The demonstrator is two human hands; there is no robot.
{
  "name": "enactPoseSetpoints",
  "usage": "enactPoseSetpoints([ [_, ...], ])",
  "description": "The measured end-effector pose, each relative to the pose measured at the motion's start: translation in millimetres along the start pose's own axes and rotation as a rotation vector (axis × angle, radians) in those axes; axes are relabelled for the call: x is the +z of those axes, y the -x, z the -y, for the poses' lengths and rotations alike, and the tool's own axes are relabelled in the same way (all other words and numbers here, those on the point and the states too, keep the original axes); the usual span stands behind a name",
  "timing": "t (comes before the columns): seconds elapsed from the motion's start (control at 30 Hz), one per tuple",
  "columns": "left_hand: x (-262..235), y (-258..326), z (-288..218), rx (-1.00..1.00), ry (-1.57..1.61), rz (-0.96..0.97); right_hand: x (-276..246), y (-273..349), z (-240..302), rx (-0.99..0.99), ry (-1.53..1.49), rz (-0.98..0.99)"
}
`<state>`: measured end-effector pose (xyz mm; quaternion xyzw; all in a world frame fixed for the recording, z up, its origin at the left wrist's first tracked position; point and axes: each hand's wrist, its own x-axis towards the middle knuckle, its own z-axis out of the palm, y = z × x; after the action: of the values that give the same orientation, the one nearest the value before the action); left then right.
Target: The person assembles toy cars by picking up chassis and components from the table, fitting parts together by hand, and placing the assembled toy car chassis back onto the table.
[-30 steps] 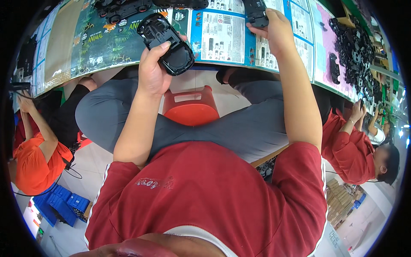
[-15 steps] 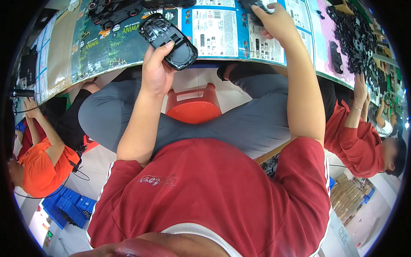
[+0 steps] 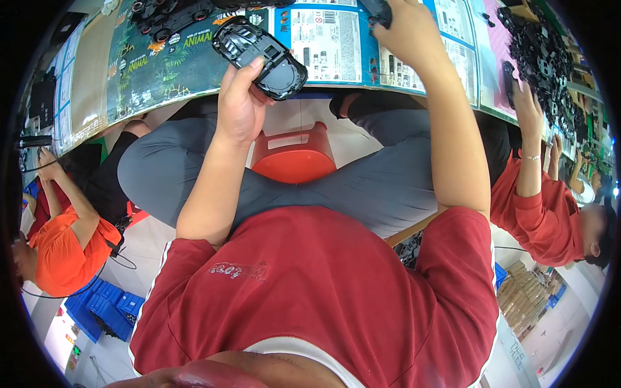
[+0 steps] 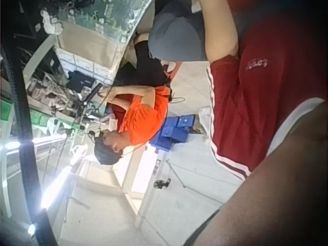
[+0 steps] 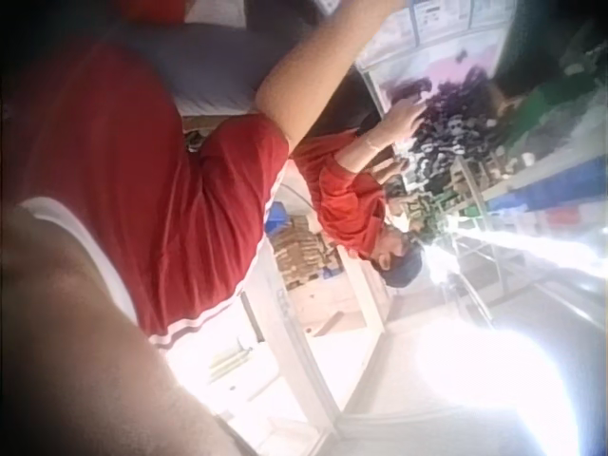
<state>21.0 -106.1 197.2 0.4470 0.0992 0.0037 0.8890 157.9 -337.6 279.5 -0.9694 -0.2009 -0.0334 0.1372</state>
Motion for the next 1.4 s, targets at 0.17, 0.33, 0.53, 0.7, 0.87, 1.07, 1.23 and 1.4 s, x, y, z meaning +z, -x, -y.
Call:
enactPoseSetpoints([
  [0.17,-2,-1,1,0.016,-0.046,-0.02,-7,1,-22,-0.039,-0.086,0.13],
  [0.33,1,-2,4,0.017,-0.034,0.009,-3,6,-15,0.05,-0.075,0.065],
  [0.53,-5,-1,9,0.068,-0.073,0.03,-9,11,12,0.186,-0.265,0.062],
  [0.7,-3,2,8,0.066,-0.023,0.131,-4,47,64,-0.201,-0.558,-0.051],
  [0.87,2,1,12,0.133,-0.104,0.244,32,60,77,-0.425,-0.369,-0.155],
  [1.07,12,4,16,0.19,-0.088,0.107,45,67,85,-0.418,-0.3,-0.072],
  [1.23,-9,10,-26,0.14,-0.18,-0.042,29,58,80,-0.535,-0.444,-0.104],
  [1.4,-49,21,-109,0.393,-0.152,-0.165,9,47,48,-0.411,-0.432,-0.132],
])
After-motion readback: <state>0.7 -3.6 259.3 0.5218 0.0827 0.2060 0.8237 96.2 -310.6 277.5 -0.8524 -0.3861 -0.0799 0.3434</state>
